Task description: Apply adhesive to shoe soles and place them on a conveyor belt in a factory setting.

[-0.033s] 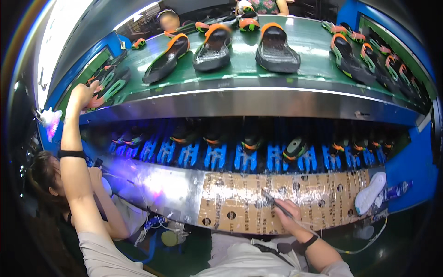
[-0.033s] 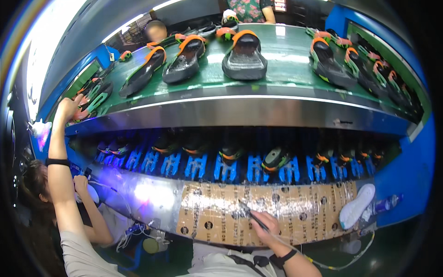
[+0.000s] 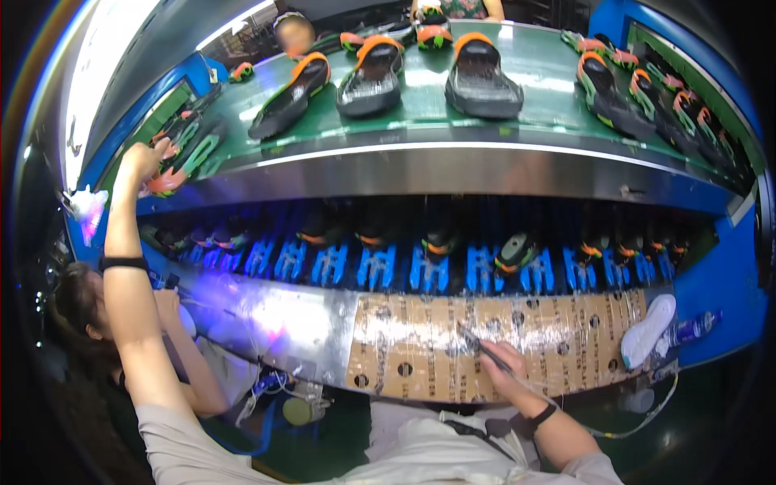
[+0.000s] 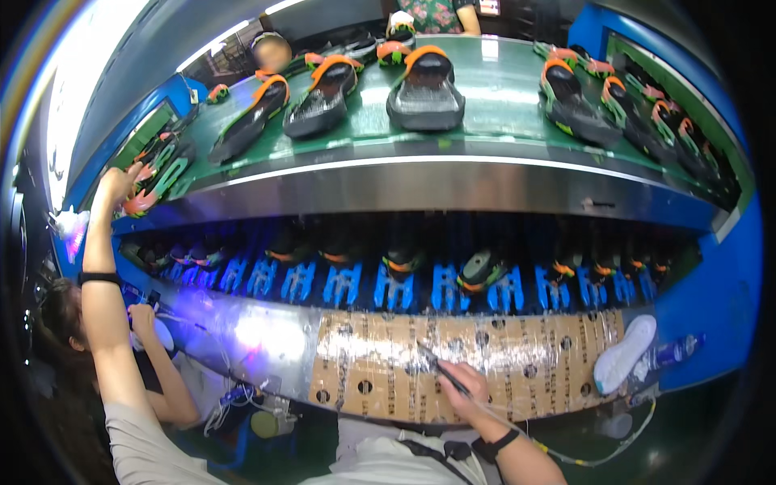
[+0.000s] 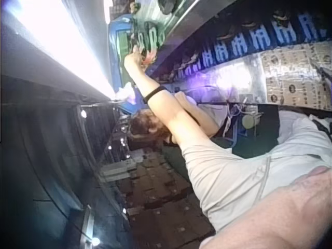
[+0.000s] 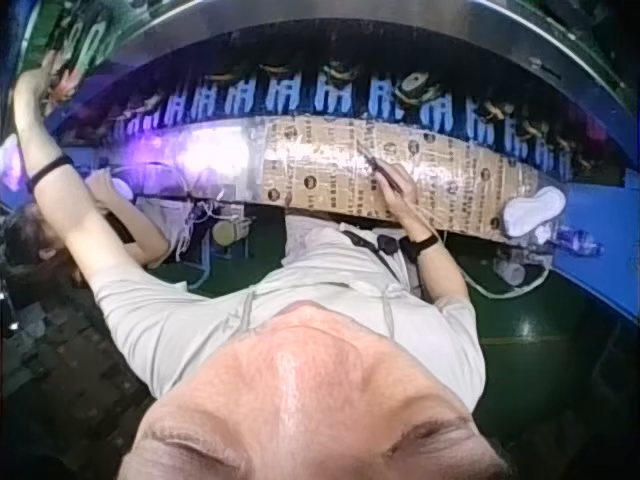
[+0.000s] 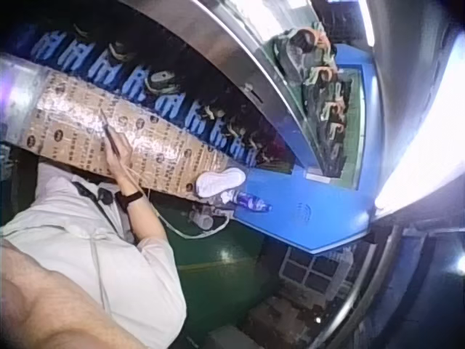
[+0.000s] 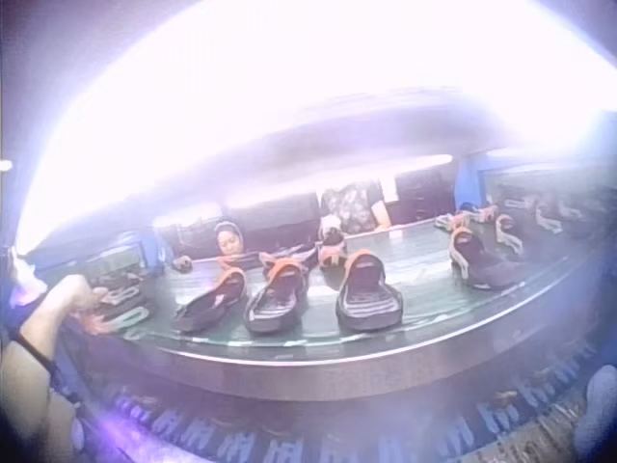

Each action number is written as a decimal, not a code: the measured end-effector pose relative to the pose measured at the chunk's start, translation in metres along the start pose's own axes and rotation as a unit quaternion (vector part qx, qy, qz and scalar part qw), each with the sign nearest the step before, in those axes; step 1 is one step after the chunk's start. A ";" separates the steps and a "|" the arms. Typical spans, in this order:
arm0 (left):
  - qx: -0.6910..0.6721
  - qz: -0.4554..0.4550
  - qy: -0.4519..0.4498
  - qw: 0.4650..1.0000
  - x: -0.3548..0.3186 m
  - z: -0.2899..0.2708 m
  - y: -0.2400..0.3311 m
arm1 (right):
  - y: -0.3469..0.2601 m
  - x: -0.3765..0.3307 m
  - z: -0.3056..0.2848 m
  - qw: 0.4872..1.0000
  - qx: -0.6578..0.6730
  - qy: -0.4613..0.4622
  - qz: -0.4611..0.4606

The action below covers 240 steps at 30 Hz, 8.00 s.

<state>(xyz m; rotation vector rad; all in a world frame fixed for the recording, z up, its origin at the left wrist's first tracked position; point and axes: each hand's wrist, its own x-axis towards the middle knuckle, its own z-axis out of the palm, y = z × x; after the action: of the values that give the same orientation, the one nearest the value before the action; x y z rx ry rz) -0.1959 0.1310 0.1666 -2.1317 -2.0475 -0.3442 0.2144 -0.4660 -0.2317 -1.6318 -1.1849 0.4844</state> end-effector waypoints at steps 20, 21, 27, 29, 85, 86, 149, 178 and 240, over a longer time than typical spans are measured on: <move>-0.741 0.085 -0.037 0.665 -0.217 0.097 0.083 | -0.001 -0.007 0.008 0.995 -0.010 0.058 -0.076; -0.773 0.113 -0.051 0.622 -0.253 0.103 0.096 | 0.002 -0.009 0.007 0.994 -0.006 0.059 -0.088; -0.812 -0.053 -0.286 0.505 -0.410 0.222 0.132 | -0.022 -0.016 -0.004 0.990 0.101 0.088 0.045; -0.849 -0.093 -0.382 0.353 -0.465 0.226 0.151 | -0.011 -0.016 -0.011 0.981 0.150 0.103 0.068; -0.877 -0.069 -0.430 0.205 -0.558 0.201 0.171 | -0.171 0.042 0.015 0.956 0.204 -0.199 -0.076; -0.871 -0.070 -0.454 0.175 -0.555 0.204 0.166 | -0.170 0.044 0.014 0.920 0.290 -0.261 -0.046; -0.541 0.260 -0.484 0.636 -0.396 0.072 0.197 | -0.247 0.065 0.000 0.887 -0.123 -0.311 -0.320; -0.781 -0.170 -0.597 0.071 -0.533 0.244 0.044 | -0.142 0.030 0.027 0.963 0.223 -0.081 0.129; -0.926 -0.049 -0.344 0.148 -0.542 0.188 0.144 | -0.206 0.043 0.054 0.901 0.016 -0.188 -0.391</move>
<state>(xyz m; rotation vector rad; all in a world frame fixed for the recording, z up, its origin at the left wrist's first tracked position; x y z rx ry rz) -0.0607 -0.3437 -0.1586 0.3912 0.1222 0.8531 0.0955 -0.4025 -0.0608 -0.9175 -1.9730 0.2903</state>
